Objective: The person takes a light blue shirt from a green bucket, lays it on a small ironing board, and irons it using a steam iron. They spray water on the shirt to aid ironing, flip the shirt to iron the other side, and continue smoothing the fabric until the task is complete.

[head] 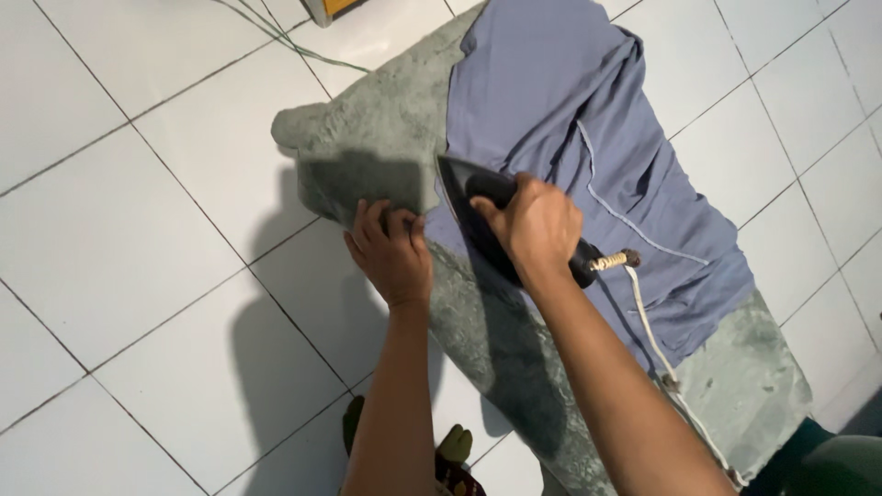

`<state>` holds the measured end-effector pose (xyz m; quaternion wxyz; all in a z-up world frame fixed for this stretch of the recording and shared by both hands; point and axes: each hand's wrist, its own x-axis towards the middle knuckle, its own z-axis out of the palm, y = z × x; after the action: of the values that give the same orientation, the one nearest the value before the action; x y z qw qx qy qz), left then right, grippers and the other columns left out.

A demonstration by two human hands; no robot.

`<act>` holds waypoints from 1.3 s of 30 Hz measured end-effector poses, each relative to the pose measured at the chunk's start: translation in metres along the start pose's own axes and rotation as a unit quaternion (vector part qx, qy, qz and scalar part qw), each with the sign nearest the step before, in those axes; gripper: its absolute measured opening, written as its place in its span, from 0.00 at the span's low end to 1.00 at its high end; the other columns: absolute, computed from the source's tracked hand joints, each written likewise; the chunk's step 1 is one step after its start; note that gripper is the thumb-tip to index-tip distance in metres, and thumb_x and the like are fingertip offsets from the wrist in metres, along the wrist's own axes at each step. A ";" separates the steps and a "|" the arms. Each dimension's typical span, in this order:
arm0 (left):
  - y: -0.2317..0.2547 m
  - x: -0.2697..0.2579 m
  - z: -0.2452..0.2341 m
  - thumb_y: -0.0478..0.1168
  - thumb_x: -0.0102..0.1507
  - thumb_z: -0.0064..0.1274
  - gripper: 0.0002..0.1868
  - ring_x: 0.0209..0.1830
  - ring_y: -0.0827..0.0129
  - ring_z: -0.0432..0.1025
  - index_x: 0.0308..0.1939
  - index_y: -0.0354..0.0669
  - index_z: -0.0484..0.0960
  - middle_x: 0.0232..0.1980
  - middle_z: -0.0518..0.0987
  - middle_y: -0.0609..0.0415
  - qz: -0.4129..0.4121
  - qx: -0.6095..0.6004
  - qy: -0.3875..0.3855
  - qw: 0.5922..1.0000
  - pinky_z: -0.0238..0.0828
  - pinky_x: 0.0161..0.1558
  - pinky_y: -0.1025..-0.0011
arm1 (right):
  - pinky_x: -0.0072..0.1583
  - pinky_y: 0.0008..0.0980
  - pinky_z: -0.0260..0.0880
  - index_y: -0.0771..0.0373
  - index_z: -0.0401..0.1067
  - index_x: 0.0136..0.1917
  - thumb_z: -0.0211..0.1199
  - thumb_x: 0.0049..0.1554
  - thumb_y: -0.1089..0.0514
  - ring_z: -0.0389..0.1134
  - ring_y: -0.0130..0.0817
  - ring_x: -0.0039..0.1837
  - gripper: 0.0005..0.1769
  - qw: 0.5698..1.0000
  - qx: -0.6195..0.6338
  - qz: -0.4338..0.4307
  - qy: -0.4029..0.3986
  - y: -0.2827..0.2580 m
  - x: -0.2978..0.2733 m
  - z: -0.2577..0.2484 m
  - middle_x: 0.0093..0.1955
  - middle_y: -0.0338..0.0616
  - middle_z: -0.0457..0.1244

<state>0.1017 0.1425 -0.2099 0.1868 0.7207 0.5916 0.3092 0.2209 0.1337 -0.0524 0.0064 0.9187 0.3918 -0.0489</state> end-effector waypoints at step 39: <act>-0.004 -0.004 0.000 0.36 0.69 0.39 0.10 0.73 0.62 0.58 0.52 0.46 0.73 0.64 0.68 0.57 -0.088 -0.080 0.022 0.993 0.47 0.74 0.49 | 0.39 0.43 0.70 0.56 0.78 0.46 0.70 0.40 0.29 0.71 0.47 0.36 0.32 0.992 -0.082 -0.062 -0.074 0.040 -0.056 0.002 0.31 0.50 0.68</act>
<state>0.0985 0.1398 -0.2130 0.2572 0.6417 0.6302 0.3533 0.2115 0.0654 -0.0505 0.1072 0.8828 0.4495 -0.0845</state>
